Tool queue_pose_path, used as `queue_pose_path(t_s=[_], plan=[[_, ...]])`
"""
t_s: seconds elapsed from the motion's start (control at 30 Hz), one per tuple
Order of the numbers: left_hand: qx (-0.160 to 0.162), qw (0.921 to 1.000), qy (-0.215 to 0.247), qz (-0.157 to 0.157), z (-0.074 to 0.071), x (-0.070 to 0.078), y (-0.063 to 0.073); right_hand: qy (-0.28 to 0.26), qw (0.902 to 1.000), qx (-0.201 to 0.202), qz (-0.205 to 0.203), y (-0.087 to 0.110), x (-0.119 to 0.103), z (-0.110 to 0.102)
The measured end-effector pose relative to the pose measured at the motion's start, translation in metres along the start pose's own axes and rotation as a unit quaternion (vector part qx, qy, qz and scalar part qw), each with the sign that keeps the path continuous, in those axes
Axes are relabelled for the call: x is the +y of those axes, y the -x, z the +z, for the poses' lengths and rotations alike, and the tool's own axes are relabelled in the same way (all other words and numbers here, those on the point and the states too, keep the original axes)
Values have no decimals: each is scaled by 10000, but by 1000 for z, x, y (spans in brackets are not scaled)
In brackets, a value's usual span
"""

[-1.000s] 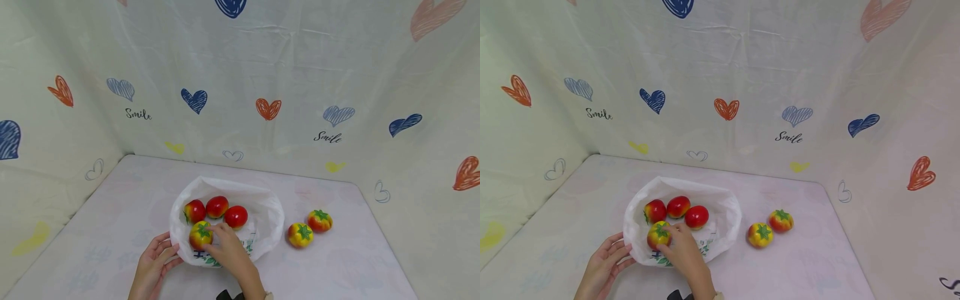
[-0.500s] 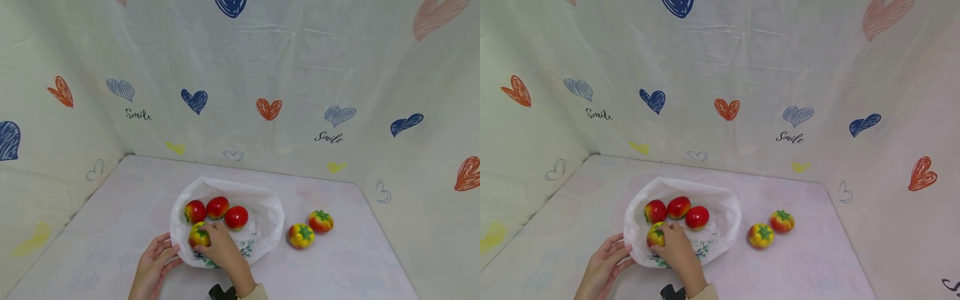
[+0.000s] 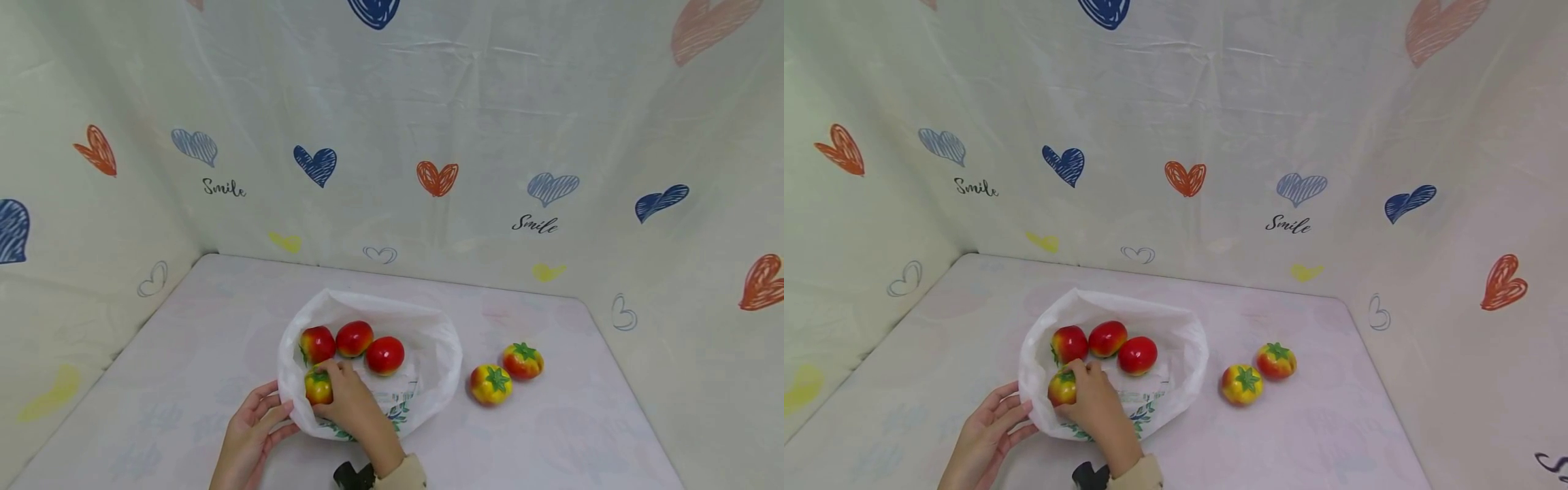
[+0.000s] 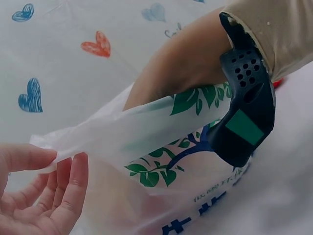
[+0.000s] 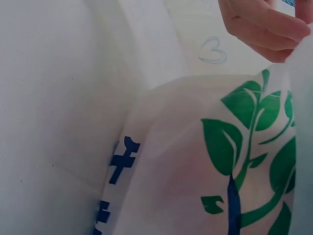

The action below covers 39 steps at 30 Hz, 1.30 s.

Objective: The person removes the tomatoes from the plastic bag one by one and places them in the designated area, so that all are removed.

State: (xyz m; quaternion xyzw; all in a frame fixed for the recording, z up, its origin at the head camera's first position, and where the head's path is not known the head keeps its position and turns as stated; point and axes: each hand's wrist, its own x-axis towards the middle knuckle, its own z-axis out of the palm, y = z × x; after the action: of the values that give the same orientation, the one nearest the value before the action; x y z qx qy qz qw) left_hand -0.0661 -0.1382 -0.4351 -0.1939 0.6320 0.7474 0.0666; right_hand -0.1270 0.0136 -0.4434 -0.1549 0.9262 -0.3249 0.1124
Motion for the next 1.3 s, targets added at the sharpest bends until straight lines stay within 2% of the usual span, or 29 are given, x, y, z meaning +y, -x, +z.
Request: queue_pose_path(t_s=[0.3,0.8,1.0,1.13,1.3], plan=[[17,10000,-42,-28,0,0,1,199,9998,40,-92,-5,-3,7],[2,9999,-93,-49,0,-1,0,336,9986,-71,-395,1,2,1],[-20,10000,-43,63,0,-2,0,169,9994,-56,-304,7,4,-7],[-41,9998,27,187,0,-3,0,1,9993,103,-350,12,5,-14],[-6,9999,9,119,1,-1,-1,-315,9982,322,-395,20,3,-24]])
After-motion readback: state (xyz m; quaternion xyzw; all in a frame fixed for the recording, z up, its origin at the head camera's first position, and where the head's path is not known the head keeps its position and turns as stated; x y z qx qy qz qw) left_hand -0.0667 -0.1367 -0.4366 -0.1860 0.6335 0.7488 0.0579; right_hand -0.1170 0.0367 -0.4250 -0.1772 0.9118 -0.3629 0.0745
